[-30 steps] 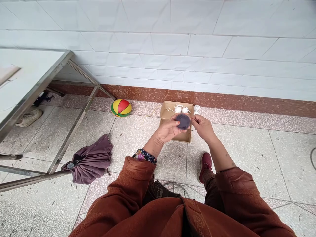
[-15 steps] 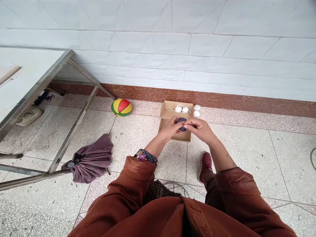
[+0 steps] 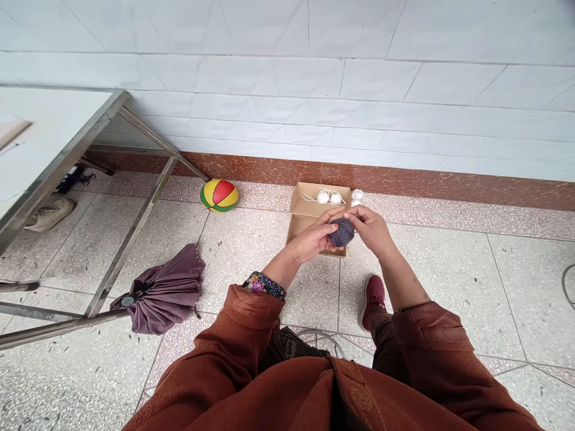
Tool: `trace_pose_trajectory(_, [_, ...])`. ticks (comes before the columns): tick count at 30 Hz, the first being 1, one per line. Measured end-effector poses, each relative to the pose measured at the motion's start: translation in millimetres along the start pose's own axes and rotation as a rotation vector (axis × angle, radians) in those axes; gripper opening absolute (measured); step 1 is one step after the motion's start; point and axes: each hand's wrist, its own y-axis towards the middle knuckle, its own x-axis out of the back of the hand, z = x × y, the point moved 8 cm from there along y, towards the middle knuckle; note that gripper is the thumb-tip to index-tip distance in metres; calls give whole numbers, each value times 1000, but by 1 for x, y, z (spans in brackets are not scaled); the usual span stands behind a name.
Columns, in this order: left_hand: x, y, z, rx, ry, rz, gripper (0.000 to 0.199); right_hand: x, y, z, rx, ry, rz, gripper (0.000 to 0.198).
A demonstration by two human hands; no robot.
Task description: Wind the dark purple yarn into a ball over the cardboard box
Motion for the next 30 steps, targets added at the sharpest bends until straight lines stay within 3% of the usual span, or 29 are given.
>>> trace_pose_trajectory(6, [2,-3,-16,-91,-107,-25,68,0,0,-2,-2,-63,6,27])
trace_pose_trajectory(12, [10,-4,-23,-126,-75,-84,73,-11,-1,2,63,-113,80,18])
trace_pose_trajectory(21, [40,-2,-31,-185,348,-364,62,-26,-16,32,209,-56,299,19])
trace_pose_trajectory(25, [35,0,-22,-116,448,-262,65,-14,-13,37,241,4,201,24])
trace_pose_trajectory(30, [10,-4,-12,-38,264,16,78,4,-7,33,251,-35,-42,28])
